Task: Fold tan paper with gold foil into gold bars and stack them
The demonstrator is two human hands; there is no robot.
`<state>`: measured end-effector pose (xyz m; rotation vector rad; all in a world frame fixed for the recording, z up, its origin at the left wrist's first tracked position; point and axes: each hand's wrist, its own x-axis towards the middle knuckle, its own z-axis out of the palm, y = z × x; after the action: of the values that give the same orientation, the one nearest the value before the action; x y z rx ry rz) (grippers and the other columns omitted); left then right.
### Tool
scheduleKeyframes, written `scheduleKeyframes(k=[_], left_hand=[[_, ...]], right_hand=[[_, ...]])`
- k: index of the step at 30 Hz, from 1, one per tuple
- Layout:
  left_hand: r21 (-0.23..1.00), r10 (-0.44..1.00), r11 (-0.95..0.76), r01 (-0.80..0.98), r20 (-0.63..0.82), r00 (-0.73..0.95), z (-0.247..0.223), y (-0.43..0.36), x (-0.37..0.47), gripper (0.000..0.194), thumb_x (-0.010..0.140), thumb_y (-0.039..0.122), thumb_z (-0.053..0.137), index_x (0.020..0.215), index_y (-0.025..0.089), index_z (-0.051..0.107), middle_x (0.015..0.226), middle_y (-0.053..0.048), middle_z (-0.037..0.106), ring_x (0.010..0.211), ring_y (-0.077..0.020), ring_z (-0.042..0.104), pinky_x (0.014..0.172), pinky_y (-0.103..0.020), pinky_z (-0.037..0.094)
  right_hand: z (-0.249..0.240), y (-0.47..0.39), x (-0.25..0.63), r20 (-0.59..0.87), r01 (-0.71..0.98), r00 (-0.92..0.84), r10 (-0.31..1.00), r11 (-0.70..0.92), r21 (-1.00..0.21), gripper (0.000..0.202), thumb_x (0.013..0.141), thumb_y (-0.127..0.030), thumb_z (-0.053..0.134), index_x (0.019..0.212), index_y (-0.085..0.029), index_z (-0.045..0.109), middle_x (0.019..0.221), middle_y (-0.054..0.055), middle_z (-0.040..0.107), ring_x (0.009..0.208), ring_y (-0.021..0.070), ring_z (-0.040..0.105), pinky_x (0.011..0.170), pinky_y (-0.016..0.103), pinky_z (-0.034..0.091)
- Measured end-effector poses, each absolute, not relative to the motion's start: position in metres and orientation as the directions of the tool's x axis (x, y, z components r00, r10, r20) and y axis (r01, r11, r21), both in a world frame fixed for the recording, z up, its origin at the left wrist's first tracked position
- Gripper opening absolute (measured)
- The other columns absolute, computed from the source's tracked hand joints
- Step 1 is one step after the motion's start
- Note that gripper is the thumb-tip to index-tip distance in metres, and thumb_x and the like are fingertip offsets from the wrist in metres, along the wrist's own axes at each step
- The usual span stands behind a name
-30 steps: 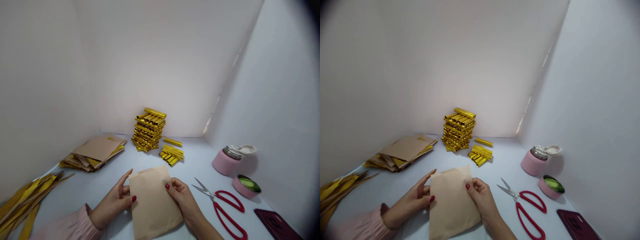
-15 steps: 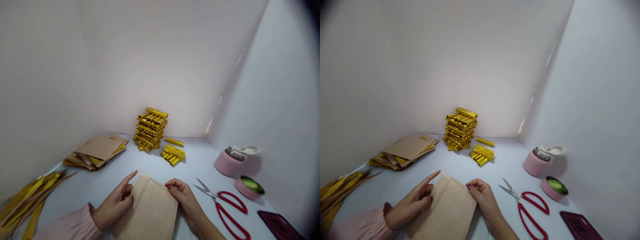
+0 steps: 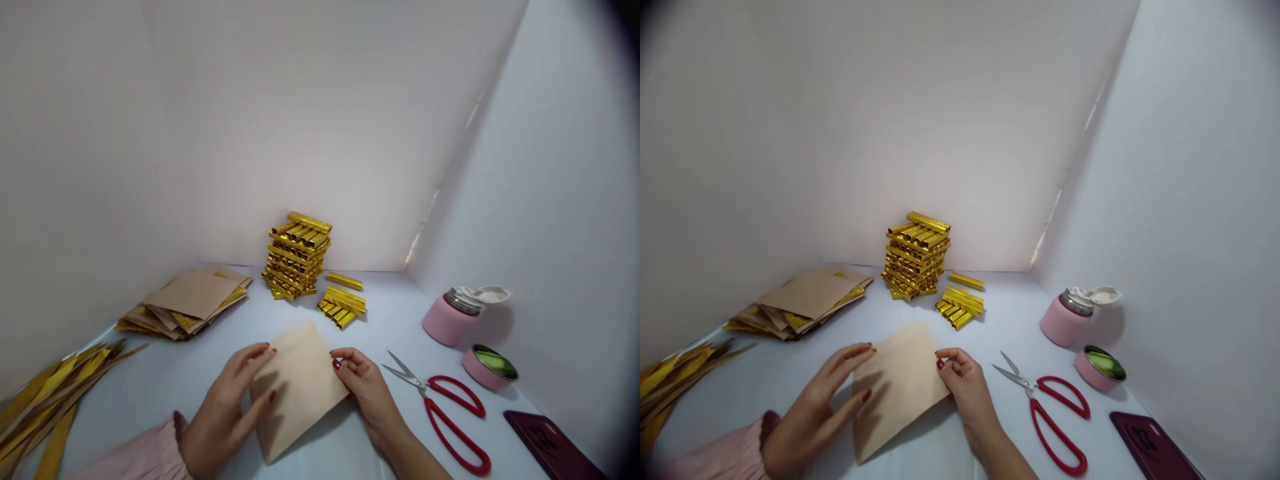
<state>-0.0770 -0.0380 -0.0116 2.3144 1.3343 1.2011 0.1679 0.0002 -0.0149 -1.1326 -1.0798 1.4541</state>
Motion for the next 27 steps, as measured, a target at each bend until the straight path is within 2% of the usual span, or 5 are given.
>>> scheduleKeyframes(k=[4,9,14,19,27], left_hand=[[0.406,0.74,-0.672,0.62,0.408,0.535,-0.006,-0.054,-0.054,0.044,0.079,0.029,0.064,0.121,0.022,0.05,0.121,-0.012,0.053,0.104,-0.027,0.054,0.085,-0.037,0.05],[0.24,0.751,-0.66,0.712,0.212,0.625,-0.004,-0.058,-0.037,0.018,0.085,0.005,0.05,0.089,0.018,0.062,0.083,-0.006,0.064,0.076,-0.022,0.061,0.069,-0.034,0.053],[0.192,0.762,-0.648,0.737,0.174,0.624,-0.01,-0.057,-0.046,0.015,0.083,0.005,0.057,0.085,0.018,0.063,0.082,-0.003,0.067,0.076,-0.0213,0.063,0.066,-0.032,0.055],[0.096,0.737,-0.659,0.746,0.286,0.613,-0.022,-0.063,-0.056,0.019,0.08,0.002,0.053,0.085,0.018,0.062,0.09,-0.003,0.069,0.076,-0.0202,0.065,0.064,-0.03,0.056],[0.118,0.762,-0.632,0.766,0.276,0.586,-0.018,-0.069,-0.053,0.014,0.083,0.007,0.053,0.078,0.02,0.058,0.077,0.0,0.063,0.069,-0.0187,0.061,0.058,-0.028,0.052]], right_hand=[[-0.019,0.0,0.167,-0.152,-0.096,-0.06,0.987,-0.157,-0.983,0.034,0.07,-0.042,0.069,0.09,-0.016,0.059,0.056,-0.006,0.05,0.046,0.0078,0.04,0.044,0.019,0.027],[-0.019,-0.001,0.168,-0.13,0.068,-0.076,0.989,-0.125,-0.99,0.02,0.073,-0.032,0.06,0.085,-0.016,0.061,0.053,-0.006,0.046,0.045,0.0097,0.037,0.043,0.021,0.026],[-0.001,-0.011,0.171,0.061,0.269,-0.199,0.978,0.114,-0.956,0.023,0.064,-0.017,0.071,0.086,-0.019,0.068,0.083,0.001,0.056,0.075,0.0157,0.05,0.066,0.025,0.039],[0.006,-0.03,0.163,0.15,0.508,-0.619,0.771,0.539,-0.672,0.022,0.071,-0.011,0.07,0.091,-0.02,0.065,0.096,0.004,0.055,0.091,0.018,0.051,0.081,0.027,0.04],[0.001,-0.038,0.155,0.16,0.571,-0.712,0.684,0.696,-0.435,0.016,0.088,-0.009,0.05,0.084,-0.019,0.062,0.084,0.004,0.059,0.078,0.0167,0.054,0.07,0.025,0.041]])
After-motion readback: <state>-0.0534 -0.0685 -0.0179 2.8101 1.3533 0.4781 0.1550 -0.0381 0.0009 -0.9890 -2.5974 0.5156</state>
